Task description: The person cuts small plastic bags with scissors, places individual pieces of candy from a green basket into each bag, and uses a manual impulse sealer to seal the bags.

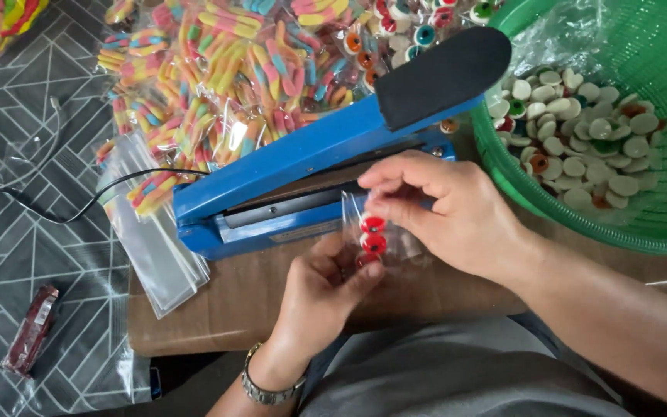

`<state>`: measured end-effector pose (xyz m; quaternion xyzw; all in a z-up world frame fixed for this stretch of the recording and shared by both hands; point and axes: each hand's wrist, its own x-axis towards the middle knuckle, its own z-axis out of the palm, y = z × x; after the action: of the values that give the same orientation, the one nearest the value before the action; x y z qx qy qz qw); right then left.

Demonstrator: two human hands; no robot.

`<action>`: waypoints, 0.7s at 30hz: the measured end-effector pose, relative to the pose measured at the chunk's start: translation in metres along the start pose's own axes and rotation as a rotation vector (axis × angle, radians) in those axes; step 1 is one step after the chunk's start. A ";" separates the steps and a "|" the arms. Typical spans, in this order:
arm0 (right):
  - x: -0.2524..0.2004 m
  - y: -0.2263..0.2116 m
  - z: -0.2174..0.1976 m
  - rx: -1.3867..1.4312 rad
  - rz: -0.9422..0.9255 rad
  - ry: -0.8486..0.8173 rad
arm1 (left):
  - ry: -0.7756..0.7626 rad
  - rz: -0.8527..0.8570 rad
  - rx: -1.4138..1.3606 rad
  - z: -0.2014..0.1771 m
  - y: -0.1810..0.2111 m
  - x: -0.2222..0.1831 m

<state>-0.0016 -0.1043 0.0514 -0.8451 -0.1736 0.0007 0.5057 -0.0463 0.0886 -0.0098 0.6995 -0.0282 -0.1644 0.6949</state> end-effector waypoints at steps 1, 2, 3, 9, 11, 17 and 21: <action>0.000 0.006 0.003 -0.002 -0.002 0.000 | 0.001 0.002 -0.001 0.000 0.000 0.004; 0.001 0.011 0.007 -0.178 -0.212 0.070 | 0.031 -0.012 -0.114 0.001 0.000 0.009; 0.001 0.017 0.010 -0.353 -0.422 0.133 | 0.061 -0.027 -0.228 0.001 -0.001 0.013; -0.006 0.023 0.018 -0.684 -0.562 0.039 | 0.125 -0.073 -0.392 0.005 -0.013 0.021; -0.007 0.032 0.016 -0.709 -0.531 0.011 | 0.100 -0.039 -0.420 0.005 -0.019 0.020; 0.006 0.035 0.008 -0.822 -0.537 0.055 | 0.025 -0.064 -0.526 0.006 -0.008 0.021; 0.015 0.039 0.007 -0.937 -0.513 0.038 | 0.009 -0.164 -0.459 0.005 0.000 0.021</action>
<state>0.0227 -0.1105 0.0174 -0.9106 -0.3469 -0.2158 0.0614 -0.0275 0.0786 -0.0140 0.5239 0.0698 -0.2192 0.8201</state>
